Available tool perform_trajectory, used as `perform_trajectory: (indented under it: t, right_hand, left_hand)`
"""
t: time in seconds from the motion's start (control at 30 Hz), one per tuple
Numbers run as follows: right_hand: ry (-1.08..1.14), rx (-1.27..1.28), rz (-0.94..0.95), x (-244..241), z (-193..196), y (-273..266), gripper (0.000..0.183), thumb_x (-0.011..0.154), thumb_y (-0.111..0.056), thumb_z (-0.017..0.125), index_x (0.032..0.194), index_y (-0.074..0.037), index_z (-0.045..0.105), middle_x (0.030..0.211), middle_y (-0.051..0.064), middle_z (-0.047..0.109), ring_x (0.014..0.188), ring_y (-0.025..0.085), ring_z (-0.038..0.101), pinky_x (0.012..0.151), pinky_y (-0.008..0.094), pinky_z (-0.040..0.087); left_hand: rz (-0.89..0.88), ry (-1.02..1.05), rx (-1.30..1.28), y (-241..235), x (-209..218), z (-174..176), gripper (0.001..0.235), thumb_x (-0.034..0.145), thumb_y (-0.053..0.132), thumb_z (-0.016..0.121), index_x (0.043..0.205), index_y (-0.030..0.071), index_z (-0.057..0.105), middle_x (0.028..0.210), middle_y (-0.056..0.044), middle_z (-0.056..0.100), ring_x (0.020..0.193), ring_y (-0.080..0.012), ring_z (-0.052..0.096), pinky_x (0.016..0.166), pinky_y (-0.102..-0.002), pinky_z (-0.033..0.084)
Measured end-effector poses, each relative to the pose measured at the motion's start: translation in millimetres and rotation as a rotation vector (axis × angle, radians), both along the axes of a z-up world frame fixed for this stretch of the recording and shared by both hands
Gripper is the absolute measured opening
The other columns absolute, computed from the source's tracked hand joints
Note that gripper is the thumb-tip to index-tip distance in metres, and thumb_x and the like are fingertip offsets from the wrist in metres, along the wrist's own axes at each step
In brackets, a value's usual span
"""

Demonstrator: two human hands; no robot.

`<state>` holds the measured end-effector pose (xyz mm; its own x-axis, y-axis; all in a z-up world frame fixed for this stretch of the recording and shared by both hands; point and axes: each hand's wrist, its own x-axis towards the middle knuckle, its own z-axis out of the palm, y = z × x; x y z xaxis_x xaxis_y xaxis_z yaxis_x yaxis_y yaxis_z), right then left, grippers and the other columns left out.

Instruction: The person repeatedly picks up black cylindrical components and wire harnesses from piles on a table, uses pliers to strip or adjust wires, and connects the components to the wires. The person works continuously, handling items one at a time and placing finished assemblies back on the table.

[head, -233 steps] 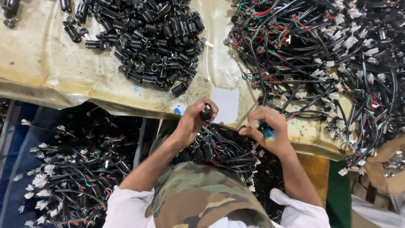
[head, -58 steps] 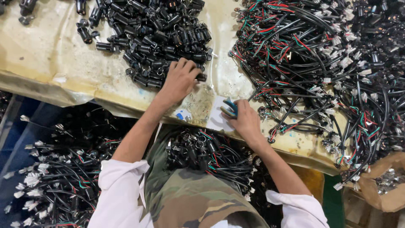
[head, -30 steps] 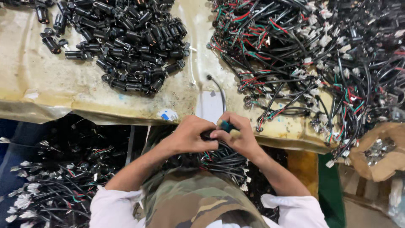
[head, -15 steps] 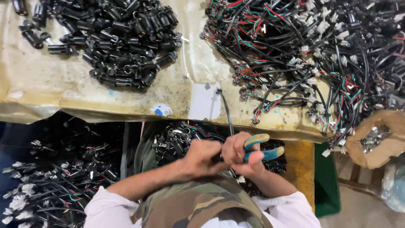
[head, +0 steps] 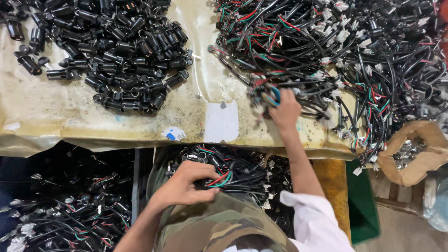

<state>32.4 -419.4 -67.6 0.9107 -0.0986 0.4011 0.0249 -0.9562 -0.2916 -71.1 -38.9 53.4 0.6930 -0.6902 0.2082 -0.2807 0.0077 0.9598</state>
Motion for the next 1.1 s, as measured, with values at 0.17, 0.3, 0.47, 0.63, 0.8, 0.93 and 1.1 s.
perform_trajectory:
  t: [0.17,0.3,0.47,0.63,0.8,0.93,1.1]
  right_hand:
    - [0.049,0.005,0.099,62,-8,56,0.038,0.070,-0.017,0.076,0.101,-0.005,0.057,0.100,0.017,0.058,0.083,0.044,0.062,0.067,0.054,0.049]
    - [0.064,-0.009,0.255,50,11,67,0.041,0.069,-0.018,0.078,0.101,-0.004,0.056,0.101,0.018,0.058,0.082,0.043,0.062,0.067,0.053,0.049]
    - [0.097,0.032,0.391,8,45,37,0.037,0.075,-0.022,0.082,0.100,-0.003,0.062,0.099,0.016,0.061,0.080,0.039,0.065,0.066,0.048,0.051]
    - [-0.095,0.060,0.348,5,70,23,0.041,0.086,-0.035,0.090,0.090,-0.004,0.063,0.085,0.014,0.061,0.071,0.034,0.062,0.061,0.042,0.050]
    - [-0.364,0.225,0.242,87,94,62,0.038,0.092,-0.033,0.091,0.096,-0.006,0.066,0.084,0.012,0.069,0.072,0.031,0.067,0.064,0.041,0.053]
    - [-0.166,0.166,0.089,184,82,89,0.046,0.079,-0.036,0.095,0.090,-0.004,0.064,0.073,0.016,0.069,0.064,0.036,0.068,0.058,0.046,0.053]
    - [-0.077,1.132,0.051,203,94,61,0.029,0.082,-0.020,0.088,0.094,-0.007,0.065,0.084,0.011,0.072,0.058,0.018,0.066,0.046,0.029,0.044]
  left_hand:
    - [-0.189,-0.022,-0.039,-26,1,3,0.025,0.079,0.020,0.077,0.097,0.004,0.073,0.078,-0.010,0.064,0.069,-0.0260,0.065,0.061,-0.035,0.048]
    - [-0.407,-0.029,-0.181,-24,11,13,0.024,0.082,0.017,0.071,0.101,0.004,0.072,0.086,-0.010,0.067,0.080,-0.0280,0.066,0.071,-0.037,0.051]
    - [-0.372,-0.006,-0.155,8,6,10,0.033,0.082,0.013,0.069,0.114,0.006,0.071,0.111,-0.010,0.071,0.104,-0.0312,0.067,0.093,-0.042,0.053]
    - [-0.045,-0.384,0.402,3,-25,-15,0.052,0.078,0.013,0.072,0.129,0.009,0.065,0.133,-0.013,0.058,0.131,-0.0377,0.047,0.106,-0.051,0.038]
    - [-0.081,-0.372,0.411,-2,-27,-24,0.055,0.078,0.015,0.072,0.132,0.008,0.062,0.136,-0.015,0.055,0.133,-0.0380,0.043,0.109,-0.054,0.033]
    - [-0.118,-0.377,0.452,-5,-20,-16,0.056,0.081,0.018,0.072,0.134,0.007,0.060,0.137,-0.015,0.054,0.134,-0.0379,0.043,0.108,-0.053,0.034]
    - [-0.150,-0.264,0.244,14,-12,-13,0.057,0.082,0.018,0.073,0.135,0.004,0.060,0.138,-0.017,0.055,0.132,-0.0386,0.046,0.108,-0.052,0.035]
